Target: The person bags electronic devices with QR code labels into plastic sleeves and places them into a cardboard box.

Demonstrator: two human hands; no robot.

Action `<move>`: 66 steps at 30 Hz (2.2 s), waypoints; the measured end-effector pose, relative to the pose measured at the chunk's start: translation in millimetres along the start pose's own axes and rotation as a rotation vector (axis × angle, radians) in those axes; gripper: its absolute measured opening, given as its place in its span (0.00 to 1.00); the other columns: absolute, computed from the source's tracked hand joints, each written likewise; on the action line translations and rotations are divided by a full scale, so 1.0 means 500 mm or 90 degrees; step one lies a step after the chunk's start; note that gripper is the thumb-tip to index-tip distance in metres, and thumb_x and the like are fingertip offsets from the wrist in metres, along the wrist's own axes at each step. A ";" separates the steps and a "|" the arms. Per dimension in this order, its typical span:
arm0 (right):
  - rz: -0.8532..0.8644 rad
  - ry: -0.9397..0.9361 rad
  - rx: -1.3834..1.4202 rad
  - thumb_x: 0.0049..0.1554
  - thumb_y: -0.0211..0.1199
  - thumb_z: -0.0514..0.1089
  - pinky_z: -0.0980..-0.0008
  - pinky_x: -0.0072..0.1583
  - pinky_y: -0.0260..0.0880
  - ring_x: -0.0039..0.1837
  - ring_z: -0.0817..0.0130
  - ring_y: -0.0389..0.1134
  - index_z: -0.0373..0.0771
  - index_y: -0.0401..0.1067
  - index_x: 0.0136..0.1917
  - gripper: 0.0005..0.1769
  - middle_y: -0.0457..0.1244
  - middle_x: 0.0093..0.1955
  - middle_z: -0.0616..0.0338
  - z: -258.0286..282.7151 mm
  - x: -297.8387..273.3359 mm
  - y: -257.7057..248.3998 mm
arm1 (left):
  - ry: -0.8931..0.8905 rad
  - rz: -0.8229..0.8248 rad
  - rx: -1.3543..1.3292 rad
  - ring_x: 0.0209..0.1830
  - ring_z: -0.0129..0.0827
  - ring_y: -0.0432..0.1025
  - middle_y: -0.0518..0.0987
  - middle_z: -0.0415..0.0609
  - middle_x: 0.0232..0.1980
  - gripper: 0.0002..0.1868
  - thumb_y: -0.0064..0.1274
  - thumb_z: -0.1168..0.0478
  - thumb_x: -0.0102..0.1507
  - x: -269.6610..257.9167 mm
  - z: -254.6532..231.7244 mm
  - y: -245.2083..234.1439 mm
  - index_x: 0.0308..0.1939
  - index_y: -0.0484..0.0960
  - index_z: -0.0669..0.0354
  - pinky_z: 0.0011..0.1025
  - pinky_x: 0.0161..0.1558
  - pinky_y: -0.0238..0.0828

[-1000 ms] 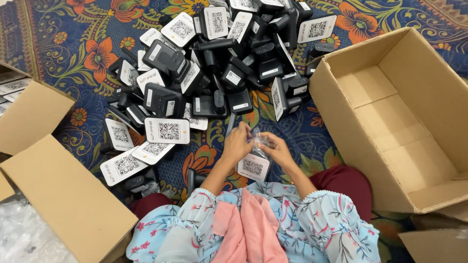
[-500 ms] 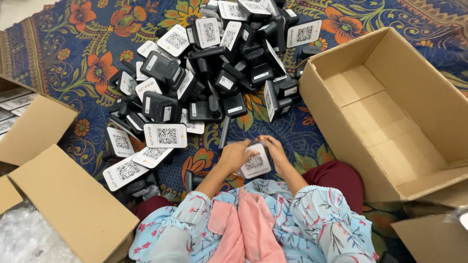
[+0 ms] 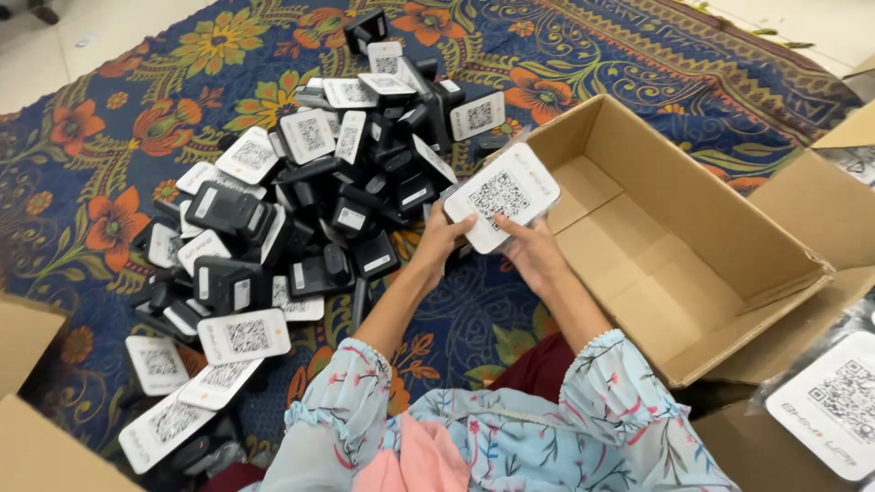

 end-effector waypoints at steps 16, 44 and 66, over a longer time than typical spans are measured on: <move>-0.369 -0.052 -0.373 0.47 0.72 0.29 0.52 0.55 0.73 0.69 0.59 0.66 0.50 0.42 0.78 0.57 0.61 0.70 0.53 0.107 0.203 -0.495 | 0.223 0.191 0.712 0.65 0.59 0.68 0.74 0.69 0.62 0.38 0.60 0.64 0.53 0.511 0.349 0.324 0.67 0.65 0.69 0.44 0.67 0.63; -0.049 -0.183 -0.650 0.60 0.67 0.43 0.65 0.61 0.70 0.67 0.62 0.66 0.36 0.64 0.69 0.27 0.58 0.69 0.51 -0.023 0.086 0.122 | 0.401 0.001 0.563 0.56 0.51 0.75 0.77 0.60 0.57 0.29 0.43 0.77 0.59 -0.020 -0.109 -0.100 0.65 0.72 0.61 0.41 0.58 0.71; 0.609 -0.201 -0.695 0.48 0.68 0.38 0.56 0.59 0.69 0.58 0.48 0.70 0.39 0.82 0.48 0.12 0.70 0.54 0.47 -1.231 -0.226 0.488 | -0.101 -0.211 0.785 0.55 0.50 0.75 0.83 0.57 0.52 0.14 0.50 0.63 0.61 -0.742 0.055 -0.856 0.49 0.85 0.59 0.45 0.55 0.71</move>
Point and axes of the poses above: each hand's wrist, its own x-axis towards the middle knuckle, its own y-axis out of the palm, z = x × y, the point moved 6 cm from there along x, towards the middle knuckle
